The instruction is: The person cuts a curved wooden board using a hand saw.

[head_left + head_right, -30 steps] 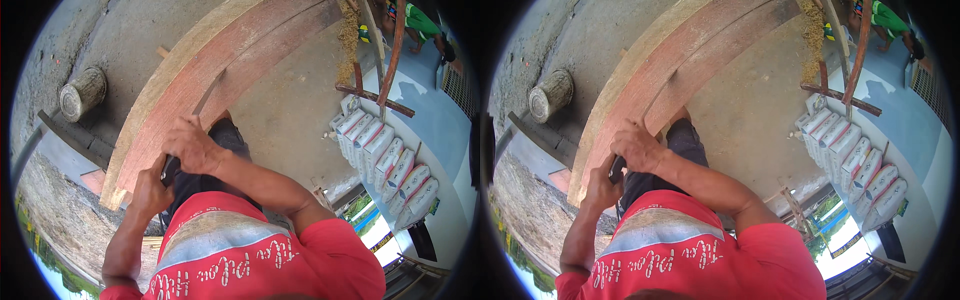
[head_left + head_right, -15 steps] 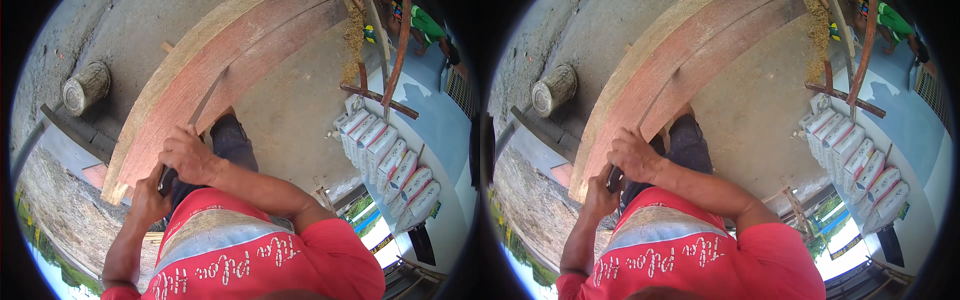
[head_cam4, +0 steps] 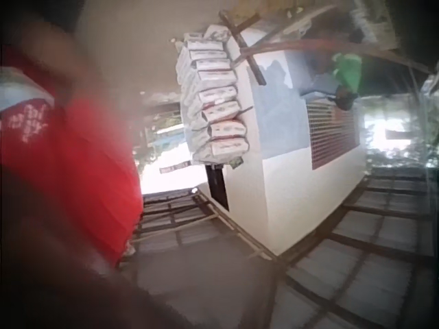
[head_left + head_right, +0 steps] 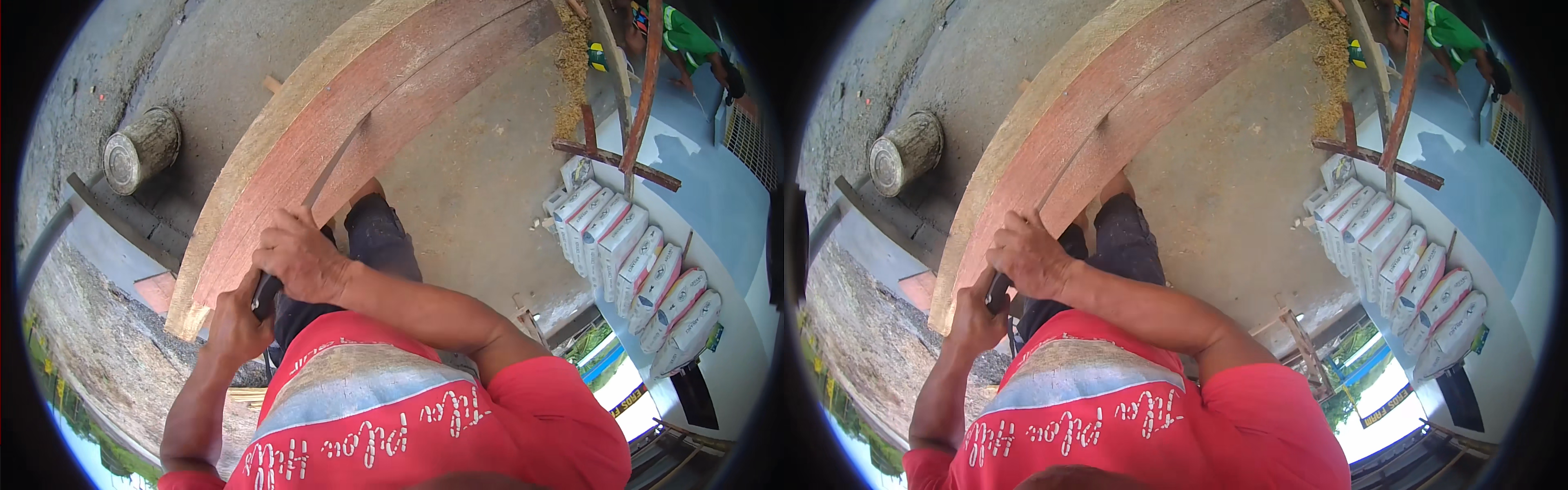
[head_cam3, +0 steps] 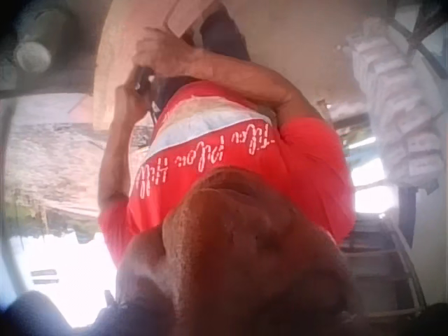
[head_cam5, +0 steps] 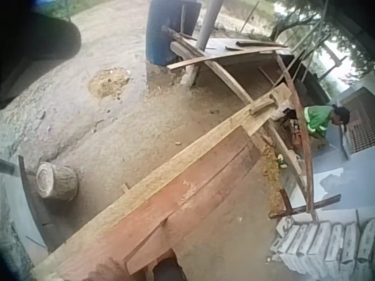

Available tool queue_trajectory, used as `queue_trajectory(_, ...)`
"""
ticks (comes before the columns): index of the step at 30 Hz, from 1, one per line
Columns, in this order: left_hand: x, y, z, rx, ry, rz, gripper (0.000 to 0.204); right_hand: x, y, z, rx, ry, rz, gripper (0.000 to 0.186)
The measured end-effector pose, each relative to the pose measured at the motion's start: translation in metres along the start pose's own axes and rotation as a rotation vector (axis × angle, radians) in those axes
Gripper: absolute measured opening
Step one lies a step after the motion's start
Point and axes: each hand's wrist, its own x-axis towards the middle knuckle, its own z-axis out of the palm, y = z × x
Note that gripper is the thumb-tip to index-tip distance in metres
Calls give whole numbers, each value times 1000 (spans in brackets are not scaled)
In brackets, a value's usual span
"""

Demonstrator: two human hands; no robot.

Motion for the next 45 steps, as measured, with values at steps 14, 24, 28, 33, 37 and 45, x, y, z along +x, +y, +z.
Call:
queue_trajectory(14, 33, 35, 4, 70, 18, 34, 55, 2, 35, -30, 12, -48, 16, 28)
queue_trajectory(24, 178, 74, 22, 228, 92, 25, 43, 35, 166, -51, -18, 19, 162, 20)
queue_trajectory(28, 48, 52, 3, 130, 35, 61, 51, 7, 48, -32, 60, 59, 18, 23)
queue_trajectory(33, 12, 46, -4, 186, 43, 53, 55, 2, 10, -25, 98, 84, 11, 24)
queue_trajectory(37, 198, 90, 25, 249, 167, 164, 38, 41, 189, -58, -68, 22, 147, 24)
queue_trajectory(45, 4, 54, -8, 105, 19, -11, 53, 3, 4, -30, 85, 69, -1, 22)
